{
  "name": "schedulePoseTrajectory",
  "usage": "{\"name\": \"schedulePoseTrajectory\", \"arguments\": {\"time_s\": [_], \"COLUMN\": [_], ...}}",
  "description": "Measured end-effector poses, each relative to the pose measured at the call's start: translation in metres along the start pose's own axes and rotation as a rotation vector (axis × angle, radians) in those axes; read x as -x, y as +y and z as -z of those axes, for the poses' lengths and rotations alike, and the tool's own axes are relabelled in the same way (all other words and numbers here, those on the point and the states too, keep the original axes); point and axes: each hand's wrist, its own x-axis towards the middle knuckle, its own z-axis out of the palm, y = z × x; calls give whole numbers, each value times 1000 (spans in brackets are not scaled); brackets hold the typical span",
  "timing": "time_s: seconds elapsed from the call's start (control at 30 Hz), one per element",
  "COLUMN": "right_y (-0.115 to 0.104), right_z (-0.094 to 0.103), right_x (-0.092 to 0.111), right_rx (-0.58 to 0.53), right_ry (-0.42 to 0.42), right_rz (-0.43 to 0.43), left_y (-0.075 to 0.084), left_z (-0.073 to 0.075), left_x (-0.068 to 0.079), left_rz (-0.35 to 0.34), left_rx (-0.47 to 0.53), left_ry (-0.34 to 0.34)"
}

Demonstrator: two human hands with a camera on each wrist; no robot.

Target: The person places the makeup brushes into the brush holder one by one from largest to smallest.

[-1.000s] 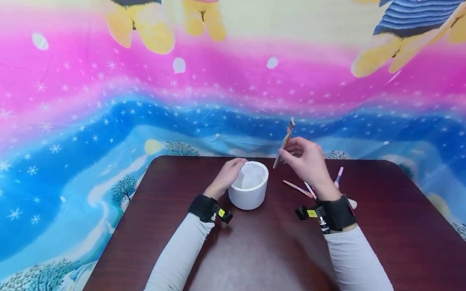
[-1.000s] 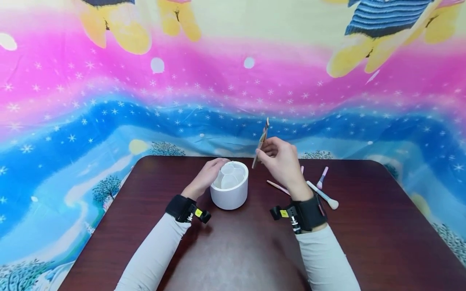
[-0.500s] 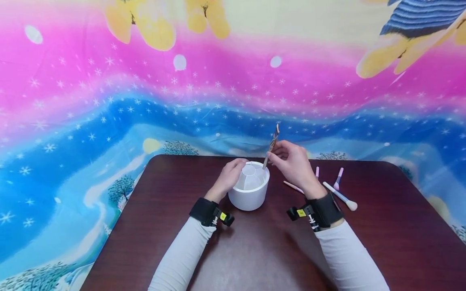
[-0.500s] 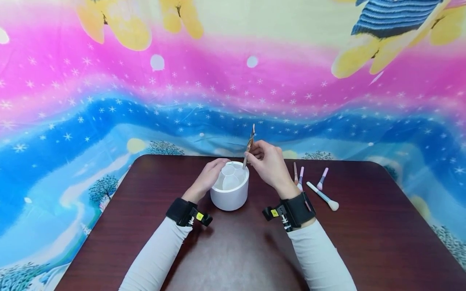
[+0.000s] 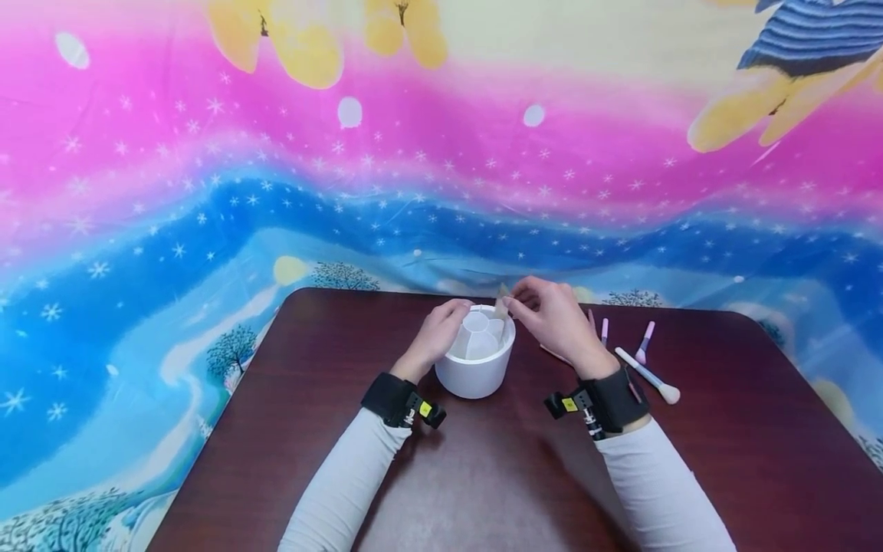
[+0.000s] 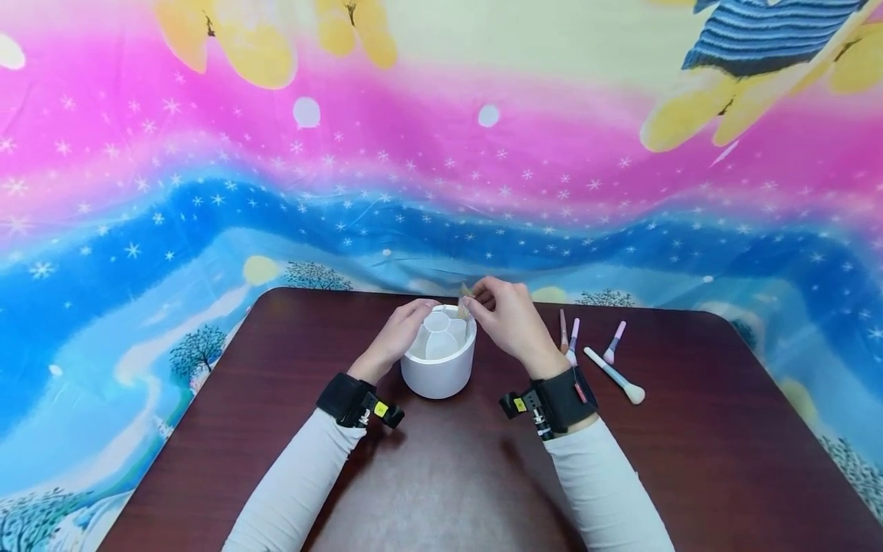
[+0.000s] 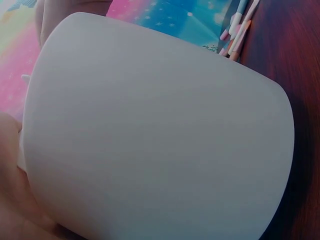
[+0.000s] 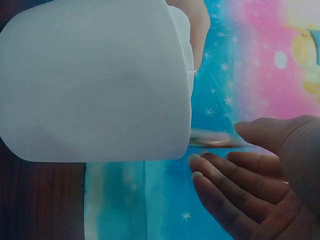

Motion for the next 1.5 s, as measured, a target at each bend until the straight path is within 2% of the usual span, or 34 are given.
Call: {"name": "schedulePoseTrajectory", "arguments": {"time_s": [0.13, 0.3, 0.47, 0.7, 0.9, 1.07, 1.17, 1.23, 1.5], "right_y": [2, 13, 34, 73, 110, 135, 146, 150, 157], "right_z": [7, 29, 48, 62, 73, 77, 76, 74, 73], "right_x": [3, 12, 30, 59, 85, 101, 107, 110, 118], "right_rx": [37, 69, 97, 185, 244, 226, 201, 211, 287], "right_ry": [24, 83, 123, 146, 59, -109, -179, -194, -192], "right_rz": [-12, -16, -52, -149, -280, -466, -565, -599, -651], "left_y": [0, 1, -1, -2, -3, -5, -4, -4, -3], "left_z": [-2, -3, -3, -3, -3, -3, -3, -3, -3], "left_x": [-1, -2, -3, -3, -5, -6, -6, -5, -4], "left_rz": [-1, 4, 0, -8, -19, -8, 0, 3, -7], "left_rx": [6, 9, 4, 8, 22, 24, 19, 16, 12], "left_ry": [-2, 3, 23, 19, 24, 29, 31, 28, 12]}}
